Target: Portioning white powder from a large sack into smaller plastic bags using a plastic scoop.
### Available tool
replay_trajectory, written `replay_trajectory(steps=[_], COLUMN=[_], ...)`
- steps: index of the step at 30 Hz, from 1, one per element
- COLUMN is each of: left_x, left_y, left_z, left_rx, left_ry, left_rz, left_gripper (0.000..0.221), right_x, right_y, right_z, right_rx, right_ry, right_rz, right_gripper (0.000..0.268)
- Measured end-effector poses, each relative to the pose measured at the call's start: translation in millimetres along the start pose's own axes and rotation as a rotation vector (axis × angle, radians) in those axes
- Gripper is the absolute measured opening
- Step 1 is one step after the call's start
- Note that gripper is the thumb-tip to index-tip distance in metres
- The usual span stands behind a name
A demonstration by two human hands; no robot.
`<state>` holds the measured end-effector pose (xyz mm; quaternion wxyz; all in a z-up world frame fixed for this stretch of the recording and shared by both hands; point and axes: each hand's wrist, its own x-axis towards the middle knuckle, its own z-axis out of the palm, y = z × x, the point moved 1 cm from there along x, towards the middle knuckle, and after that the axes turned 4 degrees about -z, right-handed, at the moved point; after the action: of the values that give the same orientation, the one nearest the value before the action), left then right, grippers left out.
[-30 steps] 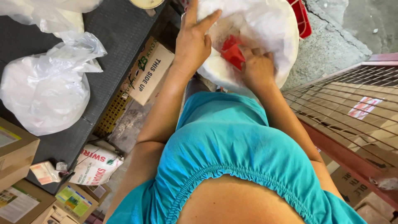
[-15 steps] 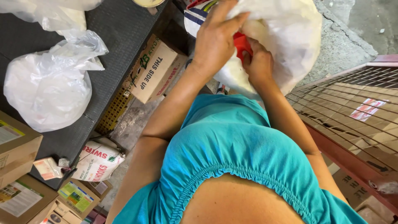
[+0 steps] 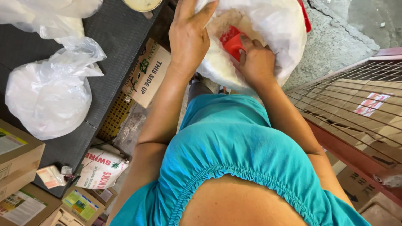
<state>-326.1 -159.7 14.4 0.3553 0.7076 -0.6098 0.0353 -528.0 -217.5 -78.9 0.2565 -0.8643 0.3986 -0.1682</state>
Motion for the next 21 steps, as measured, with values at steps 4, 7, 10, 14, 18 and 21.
replay_trajectory(steps=[4,7,10,14,18,21], left_x=[-14.5,-26.7,-33.3,-34.1,-34.7,-35.1], left_y=[-1.8,-3.6,-8.1,-3.6,-2.4,-0.2], left_z=[-5.5,-9.1,-9.1,-10.3,-7.1,-3.8], left_rx=[-0.014,-0.014,-0.022,-0.037,-0.044,-0.062], left_ry=[-0.059,-0.092,-0.124,-0.131,-0.129,-0.146], left_rz=[-0.031,-0.044,-0.074,-0.103,-0.079,-0.088], left_gripper=[0.052,0.057,0.061,0.063,0.063,0.065], right_x=[3.3,5.2,6.2,-1.8,4.6,10.1], right_y=[3.8,5.8,3.6,17.7,4.6,0.0], right_z=[25.0,37.8,32.3,33.0,34.1,43.9], right_rx=[-0.14,-0.091,0.082,0.143,0.103,0.07], right_ry=[-0.103,-0.12,-0.096,-0.01,0.044,0.0], right_rz=[-0.038,0.008,0.119,0.126,0.025,-0.011], right_gripper=[0.049,0.05,0.048,0.045,0.045,0.042])
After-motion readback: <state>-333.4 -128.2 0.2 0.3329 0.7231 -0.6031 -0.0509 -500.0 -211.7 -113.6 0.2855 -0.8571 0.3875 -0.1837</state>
